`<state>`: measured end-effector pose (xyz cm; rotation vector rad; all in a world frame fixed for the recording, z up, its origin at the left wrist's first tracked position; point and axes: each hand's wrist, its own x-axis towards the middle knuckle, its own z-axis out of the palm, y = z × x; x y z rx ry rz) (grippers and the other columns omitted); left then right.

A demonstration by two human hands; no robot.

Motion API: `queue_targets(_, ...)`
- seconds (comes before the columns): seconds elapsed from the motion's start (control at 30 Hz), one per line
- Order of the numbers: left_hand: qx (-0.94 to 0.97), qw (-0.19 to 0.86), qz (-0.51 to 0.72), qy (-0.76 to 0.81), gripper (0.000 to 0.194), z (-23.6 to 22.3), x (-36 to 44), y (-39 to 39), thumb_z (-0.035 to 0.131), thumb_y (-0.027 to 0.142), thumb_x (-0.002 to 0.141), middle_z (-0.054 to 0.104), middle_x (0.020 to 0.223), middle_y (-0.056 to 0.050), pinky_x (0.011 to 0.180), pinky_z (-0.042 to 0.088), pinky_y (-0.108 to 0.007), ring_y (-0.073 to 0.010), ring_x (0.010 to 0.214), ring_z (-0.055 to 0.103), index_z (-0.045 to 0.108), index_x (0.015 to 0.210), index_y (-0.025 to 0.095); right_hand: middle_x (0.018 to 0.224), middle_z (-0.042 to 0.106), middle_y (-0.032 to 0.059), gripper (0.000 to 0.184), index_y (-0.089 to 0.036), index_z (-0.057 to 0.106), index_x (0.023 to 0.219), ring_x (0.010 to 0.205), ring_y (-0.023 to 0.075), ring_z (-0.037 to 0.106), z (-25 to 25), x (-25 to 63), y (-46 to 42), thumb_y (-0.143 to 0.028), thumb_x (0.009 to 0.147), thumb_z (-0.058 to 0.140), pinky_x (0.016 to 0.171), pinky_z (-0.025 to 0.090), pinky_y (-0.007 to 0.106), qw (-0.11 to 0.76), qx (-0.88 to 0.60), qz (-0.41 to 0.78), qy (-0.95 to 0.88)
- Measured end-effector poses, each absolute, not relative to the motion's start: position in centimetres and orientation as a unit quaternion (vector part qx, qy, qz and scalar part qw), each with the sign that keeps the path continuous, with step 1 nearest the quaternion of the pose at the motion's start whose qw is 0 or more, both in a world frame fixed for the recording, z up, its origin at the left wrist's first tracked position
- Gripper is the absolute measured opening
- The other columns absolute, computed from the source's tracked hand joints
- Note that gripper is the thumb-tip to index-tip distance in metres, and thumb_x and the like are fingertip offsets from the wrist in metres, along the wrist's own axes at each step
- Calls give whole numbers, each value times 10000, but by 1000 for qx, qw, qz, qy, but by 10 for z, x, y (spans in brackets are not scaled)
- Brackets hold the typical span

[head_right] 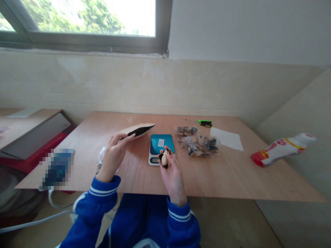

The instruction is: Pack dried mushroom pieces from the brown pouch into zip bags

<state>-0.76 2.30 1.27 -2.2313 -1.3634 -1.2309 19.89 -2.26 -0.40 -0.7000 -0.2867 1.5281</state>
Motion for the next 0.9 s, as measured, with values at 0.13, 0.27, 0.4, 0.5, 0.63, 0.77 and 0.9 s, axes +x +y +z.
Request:
queue_targets(0.13,-785,119,-411,-447,342,11,-11,6,449,42,904,583,1018,-63,887,515,-347,-192,993,541,622,1141,219,944,666,-12,326,-260,691,1001,871,109,630,6,191,-23,-303,691,782,761,535,211,647,-300,668,-215)
queue_targets(0.27,-787,108,-415,-443,323,11,-13,-2,450,21,891,586,1035,-74,924,513,-371,-201,1033,540,623,1096,200,998,641,-3,354,-282,655,1068,875,123,612,26,181,-6,-298,733,770,790,523,245,589,-260,645,-413)
queue_targets(0.4,-786,101,-426,-436,310,10,-16,-4,441,26,893,591,1046,-79,980,492,-416,-207,1056,550,633,1062,202,1050,637,23,372,-263,624,1133,934,151,606,48,175,27,-268,777,732,877,503,294,471,-254,557,-635)
queue_targets(0.5,-792,88,-425,-430,308,8,-19,-3,433,50,907,583,1095,-81,1007,474,-458,-217,1110,553,640,1063,217,1028,644,26,326,-240,637,1094,925,156,613,59,171,48,-209,778,713,867,510,301,416,-259,477,-729)
queue_targets(0.63,-784,50,-460,-414,261,8,-21,0,461,74,913,549,1158,-64,988,498,-416,-203,1149,557,662,991,222,1028,666,23,259,-223,650,1061,954,161,637,66,167,62,-136,818,631,865,518,303,391,-226,401,-797)
queue_targets(0.77,-763,22,-506,-401,256,13,-25,7,470,80,917,522,1205,-45,1004,491,-383,-192,1202,536,670,959,233,1160,663,41,322,-233,649,1132,1127,185,594,71,166,70,-91,856,564,990,468,345,376,-186,286,-862)
queue_targets(0.9,-747,27,-523,-410,225,21,-28,18,491,107,919,522,1179,-39,1014,479,-392,-186,1196,530,667,959,242,1306,604,48,444,-259,587,1261,1256,201,521,76,163,84,-90,851,571,1079,411,395,368,-177,245,-879)
